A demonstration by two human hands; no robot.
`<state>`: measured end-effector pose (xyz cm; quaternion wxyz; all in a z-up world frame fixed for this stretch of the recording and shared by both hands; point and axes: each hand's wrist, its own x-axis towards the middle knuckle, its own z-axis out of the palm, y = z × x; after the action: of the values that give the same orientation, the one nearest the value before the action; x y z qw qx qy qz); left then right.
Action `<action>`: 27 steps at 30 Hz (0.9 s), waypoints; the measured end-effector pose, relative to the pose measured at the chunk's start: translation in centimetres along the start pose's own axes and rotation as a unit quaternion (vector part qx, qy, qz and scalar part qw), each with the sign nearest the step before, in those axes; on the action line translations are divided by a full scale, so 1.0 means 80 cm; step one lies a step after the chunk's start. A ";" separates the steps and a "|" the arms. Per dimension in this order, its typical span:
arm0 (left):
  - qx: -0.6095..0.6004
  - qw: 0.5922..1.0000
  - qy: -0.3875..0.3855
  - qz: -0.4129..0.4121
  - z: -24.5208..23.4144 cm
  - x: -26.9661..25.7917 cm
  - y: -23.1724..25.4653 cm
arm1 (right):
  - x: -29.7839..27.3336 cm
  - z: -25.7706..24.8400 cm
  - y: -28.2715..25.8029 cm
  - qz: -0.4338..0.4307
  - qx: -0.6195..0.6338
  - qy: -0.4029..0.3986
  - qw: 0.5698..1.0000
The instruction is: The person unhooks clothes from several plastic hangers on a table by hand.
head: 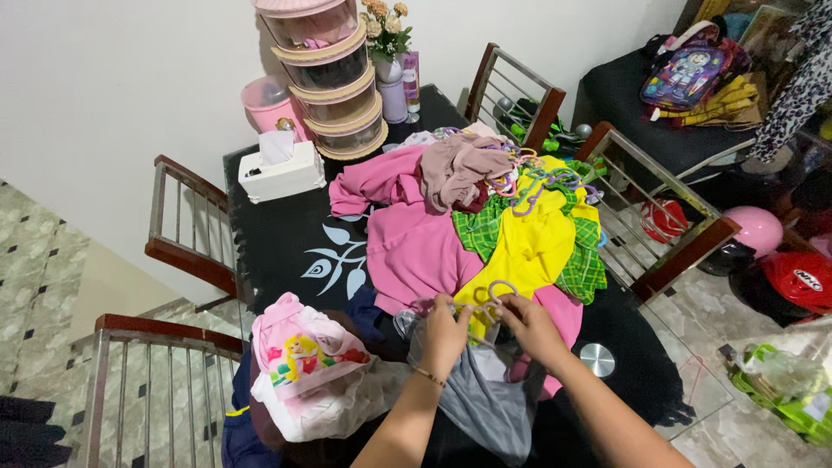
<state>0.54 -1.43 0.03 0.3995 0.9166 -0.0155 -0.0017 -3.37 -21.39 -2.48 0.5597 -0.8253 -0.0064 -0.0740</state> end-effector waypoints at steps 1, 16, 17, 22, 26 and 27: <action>-0.001 1.000 0.008 -0.002 0.003 0.000 0.000 | -0.002 -0.003 -0.008 0.001 -0.001 -0.001 1.000; 0.083 0.991 0.074 0.077 -0.026 -0.051 -0.025 | 0.018 -0.084 0.013 0.054 0.522 0.129 0.842; 0.120 0.980 0.073 0.141 -0.024 -0.072 -0.012 | 0.021 -0.081 0.012 0.069 0.591 0.112 0.796; 0.096 0.982 -0.117 0.113 0.024 -0.112 0.007 | 0.018 -0.046 0.019 0.181 0.711 0.038 0.679; 0.101 0.966 -0.071 0.226 0.066 -0.095 -0.019 | -0.019 0.034 -0.019 0.187 0.679 -0.115 0.701; 0.027 0.955 0.003 0.296 0.067 -0.087 -0.020 | -0.027 0.052 -0.036 0.227 0.688 -0.117 0.679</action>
<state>-6.46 -4.07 -4.88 0.3575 0.8812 -0.2849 0.1201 -5.33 -16.33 -1.60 0.9640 -0.1860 0.0664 0.1781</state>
